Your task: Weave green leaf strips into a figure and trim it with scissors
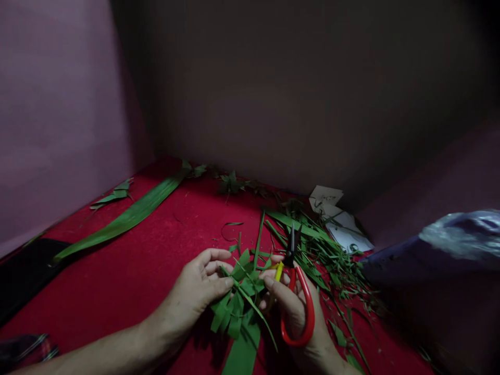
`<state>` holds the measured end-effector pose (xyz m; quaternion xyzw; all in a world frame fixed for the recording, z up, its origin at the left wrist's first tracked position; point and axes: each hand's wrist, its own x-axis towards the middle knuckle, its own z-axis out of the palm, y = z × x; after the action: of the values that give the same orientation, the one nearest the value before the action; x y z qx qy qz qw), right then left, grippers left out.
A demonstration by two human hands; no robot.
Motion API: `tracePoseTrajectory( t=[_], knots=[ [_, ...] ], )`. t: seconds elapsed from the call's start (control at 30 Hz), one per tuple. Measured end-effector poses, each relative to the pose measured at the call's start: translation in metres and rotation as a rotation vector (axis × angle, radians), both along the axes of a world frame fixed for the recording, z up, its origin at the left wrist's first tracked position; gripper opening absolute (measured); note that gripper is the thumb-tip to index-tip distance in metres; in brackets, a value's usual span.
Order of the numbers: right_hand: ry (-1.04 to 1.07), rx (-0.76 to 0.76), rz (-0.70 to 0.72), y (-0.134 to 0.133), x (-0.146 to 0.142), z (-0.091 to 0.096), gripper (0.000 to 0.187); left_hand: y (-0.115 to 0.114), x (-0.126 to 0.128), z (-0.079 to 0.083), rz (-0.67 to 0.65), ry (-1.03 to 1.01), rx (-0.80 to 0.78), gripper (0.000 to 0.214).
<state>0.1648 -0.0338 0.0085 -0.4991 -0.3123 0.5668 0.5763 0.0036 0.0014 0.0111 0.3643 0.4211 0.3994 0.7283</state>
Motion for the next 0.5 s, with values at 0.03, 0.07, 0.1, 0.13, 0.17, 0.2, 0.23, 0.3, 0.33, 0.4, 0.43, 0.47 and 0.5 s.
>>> tracePoseTrajectory(
  t=[0.03,0.07,0.1,0.13,0.17,0.2,0.23,0.3,0.33,0.4,0.43,0.47,0.5],
  knots=[
    [0.006,-0.004,0.019,0.0,0.0006,-0.0006,0.037,0.0008,-0.0003,0.0001,0.002,0.001,0.01,0.044],
    [0.015,-0.013,0.04,0.0001,0.0012,-0.0013,0.036,0.0014,-0.0006,0.0002,0.004,0.0,0.017,0.043],
    [0.024,-0.02,0.061,0.0001,0.0018,-0.0018,0.036,0.0018,-0.0009,0.0001,0.005,-0.001,0.022,0.043],
    [0.027,-0.025,0.085,0.0,0.0023,-0.0023,0.036,0.002,-0.0012,-0.0002,0.001,-0.005,0.028,0.043],
    [0.026,-0.024,0.105,-0.0001,0.0024,-0.0027,0.038,0.0022,-0.0014,-0.0006,-0.002,-0.01,0.035,0.043],
    [0.024,-0.016,0.124,-0.0004,0.0022,-0.003,0.04,0.0023,-0.0015,-0.0013,-0.007,-0.019,0.043,0.043],
    [0.021,0.001,0.137,-0.0008,0.0018,-0.0032,0.042,0.0023,-0.0015,-0.0021,-0.014,-0.032,0.05,0.042],
    [0.025,0.041,0.175,-0.0017,0.0002,-0.0034,0.043,0.0021,-0.0017,-0.0036,-0.033,-0.065,0.062,0.041],
    [0.032,0.053,0.193,-0.0022,-0.0007,-0.0033,0.043,0.0019,-0.0018,-0.0041,-0.044,-0.083,0.063,0.041],
    [0.042,0.06,0.203,-0.0029,-0.0017,-0.0031,0.041,0.0008,-0.0023,-0.0036,-0.069,-0.1,0.05,0.04],
    [0.041,0.053,0.193,-0.003,-0.0018,-0.0028,0.041,0.0,-0.0027,-0.0027,-0.08,-0.1,0.041,0.038],
    [0.037,0.043,0.178,-0.003,-0.0016,-0.0024,0.042,-0.0008,-0.0029,-0.0013,-0.09,-0.096,0.029,0.037],
    [0.029,0.036,0.155,-0.0028,-0.001,-0.0018,0.042,-0.0017,-0.0031,0.0003,-0.104,-0.091,0.013,0.035]
  ],
)
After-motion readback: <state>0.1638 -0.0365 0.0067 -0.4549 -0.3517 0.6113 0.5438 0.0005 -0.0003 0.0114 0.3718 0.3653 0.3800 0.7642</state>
